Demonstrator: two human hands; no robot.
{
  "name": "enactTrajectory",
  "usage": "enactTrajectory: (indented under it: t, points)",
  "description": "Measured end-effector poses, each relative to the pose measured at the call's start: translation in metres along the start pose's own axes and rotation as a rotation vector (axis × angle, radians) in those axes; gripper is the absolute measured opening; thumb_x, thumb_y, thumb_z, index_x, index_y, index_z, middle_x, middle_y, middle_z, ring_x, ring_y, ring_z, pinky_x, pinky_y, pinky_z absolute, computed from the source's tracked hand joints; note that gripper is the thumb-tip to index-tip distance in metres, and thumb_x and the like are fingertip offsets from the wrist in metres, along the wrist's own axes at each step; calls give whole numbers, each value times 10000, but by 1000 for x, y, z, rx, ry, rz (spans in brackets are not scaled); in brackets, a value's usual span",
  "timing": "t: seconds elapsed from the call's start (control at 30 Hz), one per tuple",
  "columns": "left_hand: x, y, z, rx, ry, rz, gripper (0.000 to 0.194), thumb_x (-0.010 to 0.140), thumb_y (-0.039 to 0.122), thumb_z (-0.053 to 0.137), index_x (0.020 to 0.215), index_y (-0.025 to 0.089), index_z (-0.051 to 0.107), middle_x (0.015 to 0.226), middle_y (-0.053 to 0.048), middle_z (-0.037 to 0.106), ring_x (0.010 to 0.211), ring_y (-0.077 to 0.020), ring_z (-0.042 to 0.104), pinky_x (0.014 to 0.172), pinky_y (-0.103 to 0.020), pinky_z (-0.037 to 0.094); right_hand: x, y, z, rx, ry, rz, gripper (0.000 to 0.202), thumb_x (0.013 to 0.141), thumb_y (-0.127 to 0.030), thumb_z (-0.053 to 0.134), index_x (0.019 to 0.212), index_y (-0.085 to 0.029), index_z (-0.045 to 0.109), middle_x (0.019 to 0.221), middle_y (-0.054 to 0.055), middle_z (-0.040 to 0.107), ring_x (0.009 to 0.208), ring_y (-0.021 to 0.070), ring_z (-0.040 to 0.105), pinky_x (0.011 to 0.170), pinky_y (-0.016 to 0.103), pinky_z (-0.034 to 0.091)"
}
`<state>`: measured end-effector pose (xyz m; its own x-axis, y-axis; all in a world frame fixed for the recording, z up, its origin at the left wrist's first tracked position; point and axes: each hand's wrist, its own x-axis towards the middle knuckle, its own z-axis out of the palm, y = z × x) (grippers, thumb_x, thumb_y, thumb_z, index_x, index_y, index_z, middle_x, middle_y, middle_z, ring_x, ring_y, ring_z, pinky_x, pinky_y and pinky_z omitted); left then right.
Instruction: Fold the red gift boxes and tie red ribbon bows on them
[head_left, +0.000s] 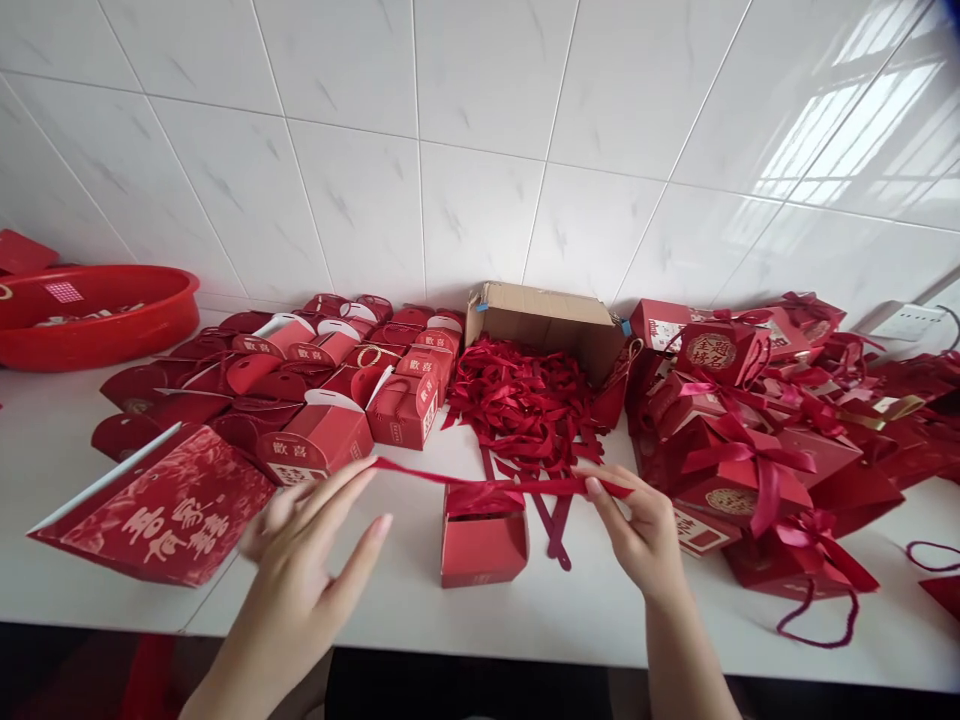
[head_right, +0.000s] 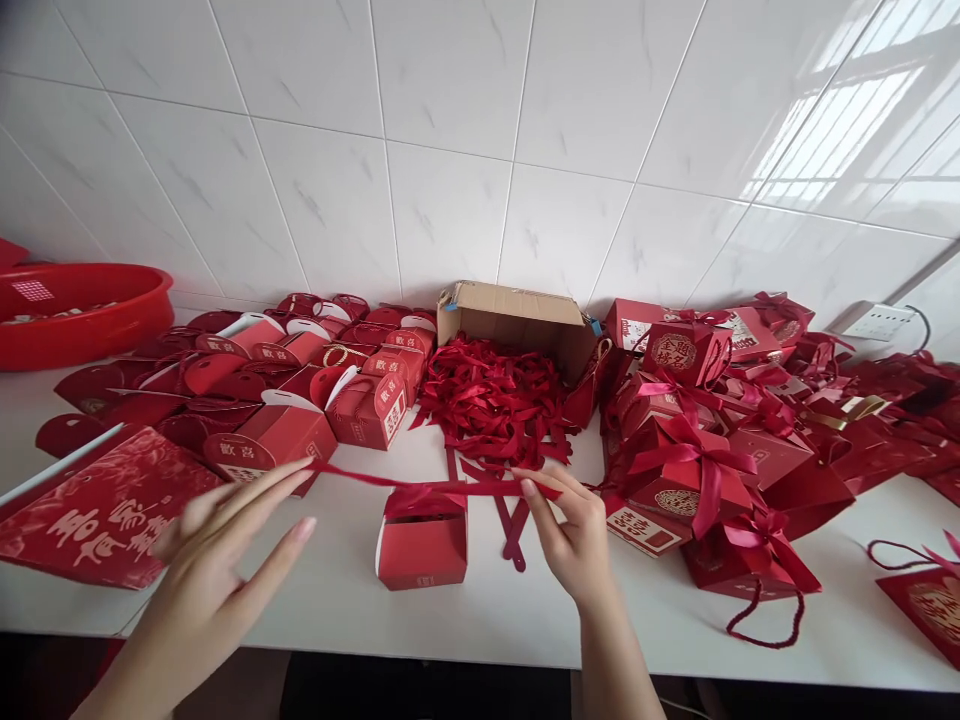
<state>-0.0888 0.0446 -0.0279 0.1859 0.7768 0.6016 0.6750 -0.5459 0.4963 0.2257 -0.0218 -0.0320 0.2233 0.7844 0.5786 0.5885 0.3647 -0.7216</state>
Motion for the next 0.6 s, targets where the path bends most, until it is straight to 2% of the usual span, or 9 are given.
enactTrajectory:
  t: [0.13,0.23,0.4,0.6]
  points:
    - [-43,-39,9,-9,-105,-155,372,809,523,615,1123,345,703,1142,-50,733,1060,-351,605,935,-455,382,-38,28,-8,-8,-100,234,293,928,-396,571,781,-197,728,679,41,646,631,185,595,583,287,433]
    - [-62,-47,22,-31,-219,-238,397,795,559,614,1108,330,702,1133,-57,738,1064,-341,624,944,-470,399,-54,41,-2,15,-180,363,400,926,-485,539,693,-188,672,654,46,636,634,195,584,589,289,417]
    - [-62,-42,32,12,-311,-346,443,821,577,521,1117,289,683,1194,-65,713,1122,-324,612,997,-520,397,-58,51,7,19,-195,475,464,920,-563,496,711,-181,656,670,52,623,650,193,568,615,286,419]
    - [-58,-43,30,80,-310,-423,458,812,562,483,1124,278,661,1239,-69,688,1122,-335,606,975,-550,404,-61,60,6,26,-193,562,492,889,-616,503,722,-179,655,681,57,626,630,187,545,591,282,409]
